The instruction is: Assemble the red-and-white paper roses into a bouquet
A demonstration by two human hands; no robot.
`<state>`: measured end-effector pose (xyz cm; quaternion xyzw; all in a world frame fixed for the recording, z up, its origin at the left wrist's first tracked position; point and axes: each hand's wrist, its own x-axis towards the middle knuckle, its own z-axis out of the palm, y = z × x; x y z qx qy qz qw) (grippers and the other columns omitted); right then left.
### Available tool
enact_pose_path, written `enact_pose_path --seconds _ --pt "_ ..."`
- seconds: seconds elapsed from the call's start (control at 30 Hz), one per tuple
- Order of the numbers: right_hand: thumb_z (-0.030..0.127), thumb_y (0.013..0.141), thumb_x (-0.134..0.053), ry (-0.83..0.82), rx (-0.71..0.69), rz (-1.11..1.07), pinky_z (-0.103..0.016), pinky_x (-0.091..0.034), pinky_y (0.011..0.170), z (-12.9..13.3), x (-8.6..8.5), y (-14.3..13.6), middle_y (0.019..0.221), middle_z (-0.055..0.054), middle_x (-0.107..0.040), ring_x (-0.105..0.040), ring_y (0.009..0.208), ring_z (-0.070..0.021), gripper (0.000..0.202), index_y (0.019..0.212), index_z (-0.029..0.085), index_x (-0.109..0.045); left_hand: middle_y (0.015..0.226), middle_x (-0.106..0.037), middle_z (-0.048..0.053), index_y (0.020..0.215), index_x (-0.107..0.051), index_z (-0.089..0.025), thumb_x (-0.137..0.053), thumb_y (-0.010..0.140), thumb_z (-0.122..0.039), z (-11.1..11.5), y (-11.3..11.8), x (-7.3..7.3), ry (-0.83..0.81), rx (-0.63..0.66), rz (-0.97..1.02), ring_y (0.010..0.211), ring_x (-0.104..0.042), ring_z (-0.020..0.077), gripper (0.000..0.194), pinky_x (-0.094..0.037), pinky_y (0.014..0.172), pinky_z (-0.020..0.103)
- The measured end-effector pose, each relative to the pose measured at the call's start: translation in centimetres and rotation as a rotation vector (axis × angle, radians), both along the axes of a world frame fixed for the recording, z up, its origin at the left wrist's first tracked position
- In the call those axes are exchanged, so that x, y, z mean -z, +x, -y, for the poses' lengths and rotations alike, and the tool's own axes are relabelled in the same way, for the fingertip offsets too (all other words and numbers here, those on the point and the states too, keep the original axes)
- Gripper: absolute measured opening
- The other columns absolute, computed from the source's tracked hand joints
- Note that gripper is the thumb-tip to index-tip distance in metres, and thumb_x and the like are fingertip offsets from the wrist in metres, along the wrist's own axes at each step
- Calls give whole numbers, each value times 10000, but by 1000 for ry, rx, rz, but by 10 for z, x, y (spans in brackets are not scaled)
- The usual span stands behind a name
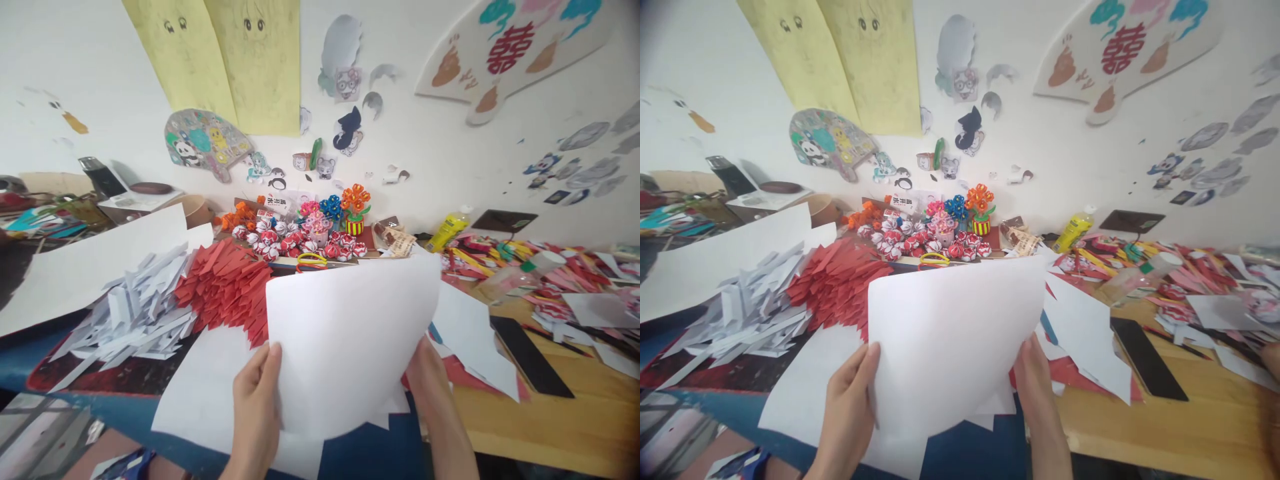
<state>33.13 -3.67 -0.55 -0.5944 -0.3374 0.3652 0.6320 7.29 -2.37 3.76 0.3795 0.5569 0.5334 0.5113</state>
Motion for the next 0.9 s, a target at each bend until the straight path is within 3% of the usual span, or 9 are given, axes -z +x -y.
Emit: enact_pose_path --seconds 0.13,0.23,0.43,0.67,0.8,0.9 --pt "496 742 -748 -82 90 -188 -386 -548 947 2 13 14 1209 -98 -690 -629 1146 -279 604 1258 205 -631 596 -518 -16 829 -657 -144 -609 846 -517 -22 -10 9 31 -28 -122 536 -439 115 377 -353 474 195" --pt "416 663 -827 -104 140 -130 -336 -550 926 9 23 24 1166 -85 -710 -622 1137 -272 575 1167 177 -687 604 -484 -27 790 -638 -149 -616 845 -497 -28 -18 22 107 -45 -274 572 -413 113 353 -333 514 202" --pt "414 659 -827 -180 127 -79 -290 -572 783 19 24 29 1074 -67 -741 -674 954 -238 503 1088 172 -722 604 -497 -33 770 -619 -158 -577 870 -495 -40 -24 31 148 -2 -330 598 -454 125 354 -353 542 213" --pt "487 686 -782 -268 118 102 -308 -569 735 14 24 33 1062 -82 -740 -666 935 -262 513 1068 150 -721 805 -697 28 1047 -664 -157 -594 865 -431 -50 -23 31 164 266 -341 757 -647 192 336 -512 706 258" --pt "494 694 -769 -271 128 165 -309 -562 751 13 28 34 1030 -80 -745 -662 948 -272 506 1057 144 -724 929 -717 48 1127 -662 -172 -550 905 -376 -47 -21 31 236 261 -431 822 -656 190 322 -520 790 276" --pt "489 697 -769 -248 143 146 -295 -558 756 13 31 35 1012 -72 -748 -652 987 -274 480 1043 158 -726 885 -717 43 1136 -662 -174 -574 892 -374 -48 -21 31 244 259 -392 815 -655 192 326 -531 794 281"
